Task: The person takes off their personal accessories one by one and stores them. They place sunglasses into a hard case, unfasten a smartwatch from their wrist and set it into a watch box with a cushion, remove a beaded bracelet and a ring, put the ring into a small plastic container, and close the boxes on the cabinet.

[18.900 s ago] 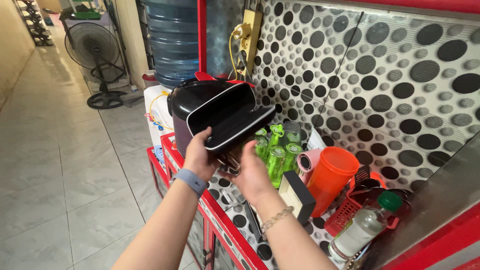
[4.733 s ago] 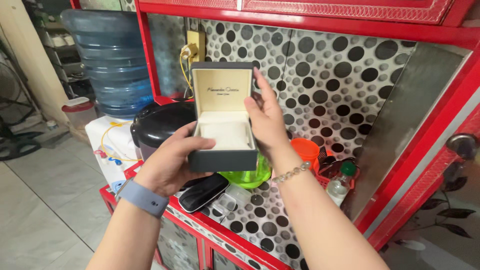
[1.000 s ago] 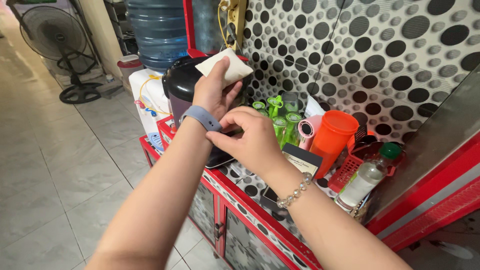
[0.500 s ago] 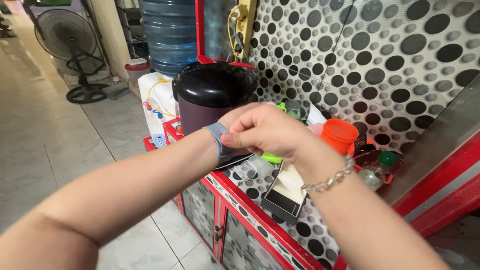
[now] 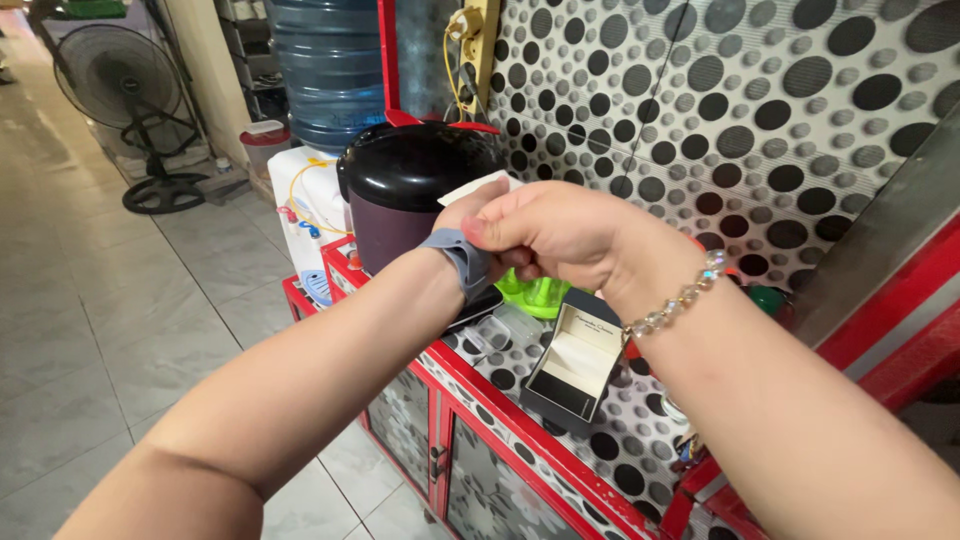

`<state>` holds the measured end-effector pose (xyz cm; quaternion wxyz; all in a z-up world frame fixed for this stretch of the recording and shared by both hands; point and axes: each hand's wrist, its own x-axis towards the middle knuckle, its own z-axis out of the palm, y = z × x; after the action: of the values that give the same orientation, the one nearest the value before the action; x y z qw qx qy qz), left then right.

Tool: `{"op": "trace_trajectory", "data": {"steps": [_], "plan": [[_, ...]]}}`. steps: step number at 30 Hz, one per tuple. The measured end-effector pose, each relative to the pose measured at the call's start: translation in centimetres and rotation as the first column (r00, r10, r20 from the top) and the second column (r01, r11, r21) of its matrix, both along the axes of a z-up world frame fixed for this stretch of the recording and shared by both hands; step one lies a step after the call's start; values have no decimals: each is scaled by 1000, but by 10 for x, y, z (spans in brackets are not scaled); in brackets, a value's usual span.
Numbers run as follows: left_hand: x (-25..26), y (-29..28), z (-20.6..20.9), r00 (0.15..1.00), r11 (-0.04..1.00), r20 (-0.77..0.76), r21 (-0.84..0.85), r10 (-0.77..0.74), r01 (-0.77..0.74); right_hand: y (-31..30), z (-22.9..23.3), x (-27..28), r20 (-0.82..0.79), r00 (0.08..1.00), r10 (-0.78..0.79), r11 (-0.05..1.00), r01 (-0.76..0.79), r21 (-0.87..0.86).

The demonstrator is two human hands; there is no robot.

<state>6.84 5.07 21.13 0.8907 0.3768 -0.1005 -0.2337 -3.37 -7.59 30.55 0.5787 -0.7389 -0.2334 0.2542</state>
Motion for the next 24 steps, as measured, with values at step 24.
{"op": "trace_trajectory", "data": {"steps": [24], "plan": [[26, -15, 33, 674, 695, 255, 9, 694, -719, -23, 22, -13, 896, 322, 304, 904, 200, -378]]}}
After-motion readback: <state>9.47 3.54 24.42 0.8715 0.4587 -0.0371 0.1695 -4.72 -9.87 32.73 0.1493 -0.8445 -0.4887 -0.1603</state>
